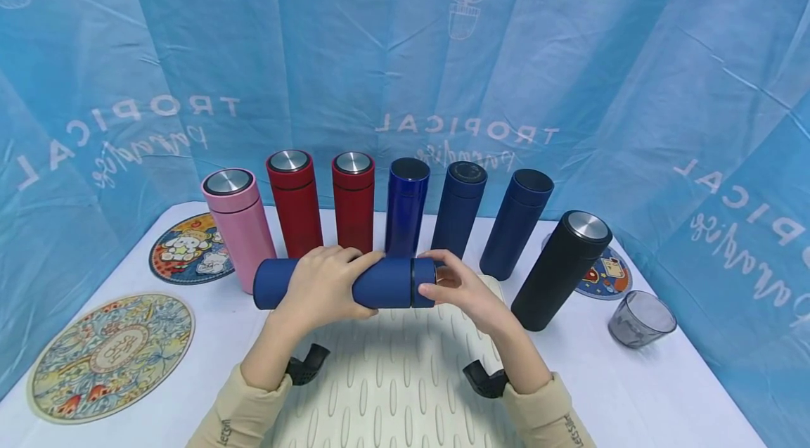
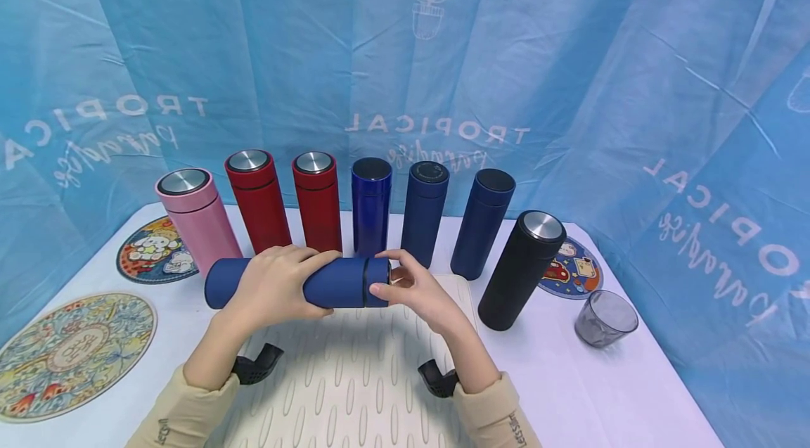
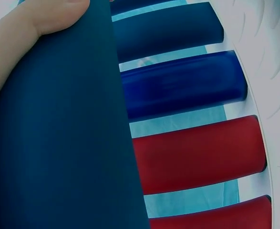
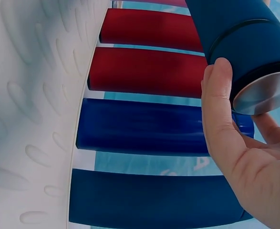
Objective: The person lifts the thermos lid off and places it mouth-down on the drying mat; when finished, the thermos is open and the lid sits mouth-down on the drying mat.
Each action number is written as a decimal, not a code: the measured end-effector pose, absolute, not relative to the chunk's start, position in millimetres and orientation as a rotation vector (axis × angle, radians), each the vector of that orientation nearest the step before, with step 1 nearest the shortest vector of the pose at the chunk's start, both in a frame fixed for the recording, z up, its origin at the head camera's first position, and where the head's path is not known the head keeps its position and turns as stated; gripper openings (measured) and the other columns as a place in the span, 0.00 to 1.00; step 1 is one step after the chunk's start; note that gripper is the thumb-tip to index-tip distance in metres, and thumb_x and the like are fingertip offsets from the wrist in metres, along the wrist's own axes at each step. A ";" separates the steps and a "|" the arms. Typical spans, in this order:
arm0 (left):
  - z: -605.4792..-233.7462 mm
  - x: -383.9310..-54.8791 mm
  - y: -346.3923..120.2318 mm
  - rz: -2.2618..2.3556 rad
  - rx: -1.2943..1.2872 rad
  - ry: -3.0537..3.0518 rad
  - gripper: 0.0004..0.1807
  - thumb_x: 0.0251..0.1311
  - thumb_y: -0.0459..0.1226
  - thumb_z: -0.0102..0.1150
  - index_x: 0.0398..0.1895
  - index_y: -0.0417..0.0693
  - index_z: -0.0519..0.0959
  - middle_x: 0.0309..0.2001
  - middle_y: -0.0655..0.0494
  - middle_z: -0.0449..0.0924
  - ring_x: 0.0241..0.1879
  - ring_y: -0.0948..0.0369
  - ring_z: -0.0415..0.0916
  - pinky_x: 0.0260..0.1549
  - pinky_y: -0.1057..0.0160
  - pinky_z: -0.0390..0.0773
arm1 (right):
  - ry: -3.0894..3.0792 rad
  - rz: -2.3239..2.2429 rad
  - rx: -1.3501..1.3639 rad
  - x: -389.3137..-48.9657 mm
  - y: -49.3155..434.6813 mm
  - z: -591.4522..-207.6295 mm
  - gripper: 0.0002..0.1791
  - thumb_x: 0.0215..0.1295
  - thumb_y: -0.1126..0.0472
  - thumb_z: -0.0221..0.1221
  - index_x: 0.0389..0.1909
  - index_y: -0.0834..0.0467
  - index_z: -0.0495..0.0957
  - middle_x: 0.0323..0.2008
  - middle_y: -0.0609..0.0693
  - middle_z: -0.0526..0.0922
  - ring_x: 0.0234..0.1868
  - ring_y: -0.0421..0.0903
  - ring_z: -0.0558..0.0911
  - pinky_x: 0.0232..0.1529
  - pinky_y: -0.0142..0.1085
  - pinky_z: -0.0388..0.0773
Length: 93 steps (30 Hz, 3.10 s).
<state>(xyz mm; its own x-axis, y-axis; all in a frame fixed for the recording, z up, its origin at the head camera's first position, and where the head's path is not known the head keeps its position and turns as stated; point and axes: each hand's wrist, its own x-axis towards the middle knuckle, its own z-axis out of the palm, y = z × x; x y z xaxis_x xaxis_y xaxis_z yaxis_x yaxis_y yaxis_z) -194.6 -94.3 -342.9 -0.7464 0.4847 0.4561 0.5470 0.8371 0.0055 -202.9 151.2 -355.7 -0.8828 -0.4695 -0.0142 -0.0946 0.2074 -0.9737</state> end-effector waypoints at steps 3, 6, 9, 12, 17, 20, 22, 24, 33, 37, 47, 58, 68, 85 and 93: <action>-343.0 -194.4 -94.8 -0.200 -0.761 -2.570 0.43 0.24 0.58 0.74 0.53 0.58 0.76 0.40 0.52 0.81 0.38 0.54 0.78 0.41 0.50 0.76 | 2.178 -1.728 -0.565 -202.8 150.9 -356.0 0.34 0.57 0.49 0.61 0.62 0.53 0.61 0.54 0.63 0.67 0.50 0.55 0.70 0.49 0.50 0.72; -343.0 -194.3 -95.1 -0.207 -0.759 -2.571 0.43 0.24 0.58 0.74 0.53 0.58 0.76 0.39 0.52 0.81 0.38 0.54 0.78 0.41 0.50 0.77 | 2.193 -1.721 -0.605 -202.5 150.7 -355.9 0.34 0.57 0.51 0.62 0.62 0.54 0.61 0.54 0.63 0.68 0.49 0.55 0.71 0.48 0.47 0.73; -342.9 -194.2 -95.4 -0.214 -0.758 -2.581 0.44 0.24 0.59 0.74 0.54 0.58 0.76 0.39 0.53 0.81 0.38 0.54 0.78 0.41 0.50 0.76 | 2.207 -1.714 -0.638 -202.4 150.7 -355.6 0.33 0.57 0.54 0.62 0.62 0.55 0.61 0.53 0.63 0.68 0.48 0.54 0.71 0.47 0.44 0.74; -342.5 -193.7 -95.7 -0.224 -0.755 -2.606 0.44 0.24 0.58 0.74 0.54 0.58 0.76 0.40 0.53 0.81 0.38 0.54 0.78 0.41 0.50 0.76 | 2.216 -1.707 -0.662 -202.3 150.7 -355.2 0.33 0.56 0.56 0.63 0.61 0.55 0.61 0.53 0.62 0.69 0.48 0.54 0.72 0.49 0.42 0.74; -341.4 -193.7 -96.2 -0.247 -0.744 -2.654 0.44 0.25 0.58 0.74 0.55 0.59 0.75 0.41 0.53 0.81 0.39 0.54 0.78 0.40 0.50 0.76 | 2.247 -1.685 -0.707 -202.0 150.3 -354.6 0.34 0.53 0.59 0.65 0.60 0.55 0.61 0.53 0.60 0.70 0.50 0.54 0.72 0.52 0.44 0.73; -341.1 -194.3 -96.4 -0.247 -0.737 -2.667 0.44 0.25 0.59 0.73 0.55 0.59 0.75 0.41 0.53 0.81 0.39 0.54 0.77 0.40 0.50 0.76 | 2.280 -1.666 -0.732 -202.3 149.9 -354.2 0.34 0.52 0.60 0.66 0.60 0.54 0.62 0.54 0.59 0.70 0.51 0.54 0.71 0.54 0.45 0.72; -341.1 -194.9 -96.5 -0.237 -0.732 -2.665 0.44 0.25 0.59 0.73 0.55 0.59 0.75 0.41 0.53 0.81 0.39 0.54 0.77 0.41 0.50 0.76 | 2.291 -1.656 -0.740 -202.4 149.5 -354.1 0.34 0.52 0.61 0.66 0.60 0.53 0.61 0.55 0.58 0.69 0.52 0.54 0.71 0.54 0.44 0.72; -341.3 -195.2 -96.5 -0.232 -0.732 -2.660 0.45 0.25 0.59 0.73 0.55 0.59 0.75 0.41 0.53 0.80 0.39 0.54 0.77 0.41 0.50 0.76 | 2.300 -1.639 -0.736 -202.3 149.4 -353.9 0.34 0.53 0.61 0.66 0.60 0.53 0.61 0.55 0.58 0.68 0.52 0.54 0.70 0.53 0.44 0.72; -341.9 -194.8 -95.3 -0.235 -0.755 -2.664 0.45 0.26 0.63 0.71 0.55 0.59 0.75 0.41 0.53 0.80 0.39 0.54 0.78 0.41 0.50 0.76 | 2.274 -1.593 -0.523 -204.7 152.6 -354.1 0.34 0.64 0.43 0.52 0.66 0.49 0.52 0.59 0.62 0.65 0.51 0.54 0.74 0.46 0.44 0.77; -342.4 -194.8 -94.4 -0.221 -0.767 -2.666 0.45 0.26 0.63 0.71 0.55 0.59 0.75 0.41 0.53 0.80 0.39 0.54 0.78 0.41 0.50 0.76 | 2.300 -1.547 -0.415 -207.2 153.4 -355.8 0.33 0.65 0.40 0.48 0.64 0.56 0.57 0.49 0.62 0.74 0.38 0.50 0.78 0.39 0.40 0.79; -342.9 -194.7 -92.8 -0.212 -0.778 -2.647 0.44 0.26 0.62 0.72 0.54 0.59 0.76 0.40 0.53 0.81 0.39 0.54 0.78 0.41 0.50 0.76 | 2.168 -1.636 -0.471 -209.5 157.2 -358.9 0.31 0.63 0.46 0.53 0.61 0.60 0.60 0.50 0.64 0.72 0.40 0.49 0.77 0.42 0.41 0.78; -342.4 -194.6 -93.6 -0.210 -0.774 -2.654 0.43 0.26 0.62 0.72 0.54 0.59 0.76 0.41 0.53 0.81 0.39 0.54 0.78 0.41 0.50 0.76 | 2.170 -1.651 -0.590 -206.6 157.9 -355.7 0.33 0.57 0.51 0.61 0.61 0.55 0.60 0.54 0.62 0.68 0.50 0.55 0.71 0.46 0.47 0.76; -342.0 -194.8 -95.8 -0.228 -0.746 -2.682 0.43 0.27 0.63 0.70 0.54 0.59 0.76 0.41 0.54 0.80 0.38 0.55 0.77 0.40 0.51 0.76 | 2.275 -1.622 -0.678 -203.4 153.7 -352.6 0.34 0.53 0.59 0.66 0.59 0.54 0.61 0.58 0.59 0.65 0.53 0.56 0.68 0.51 0.46 0.74; -340.6 -193.0 -95.1 -0.246 -0.777 -2.667 0.43 0.27 0.61 0.72 0.54 0.60 0.76 0.40 0.54 0.80 0.38 0.54 0.77 0.40 0.51 0.76 | 2.243 -1.493 -0.438 -208.8 157.8 -355.5 0.32 0.67 0.43 0.47 0.61 0.62 0.59 0.42 0.60 0.77 0.34 0.52 0.80 0.38 0.41 0.80; -339.5 -192.6 -95.1 -0.259 -0.767 -2.674 0.43 0.26 0.61 0.73 0.54 0.59 0.77 0.40 0.54 0.80 0.38 0.54 0.77 0.40 0.50 0.76 | 2.189 -1.557 -0.504 -209.1 159.4 -355.3 0.33 0.63 0.46 0.54 0.63 0.60 0.58 0.46 0.61 0.74 0.40 0.49 0.75 0.41 0.40 0.78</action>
<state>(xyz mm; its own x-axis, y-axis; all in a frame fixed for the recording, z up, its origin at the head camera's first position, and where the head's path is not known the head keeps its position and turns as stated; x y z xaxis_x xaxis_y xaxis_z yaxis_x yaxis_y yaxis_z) -192.6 -95.1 -339.5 -0.7938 0.4785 0.3753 0.5416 0.8370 0.0783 -209.1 159.4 -355.3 -0.8526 -0.5093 -0.1169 -0.0567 0.3126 -0.9482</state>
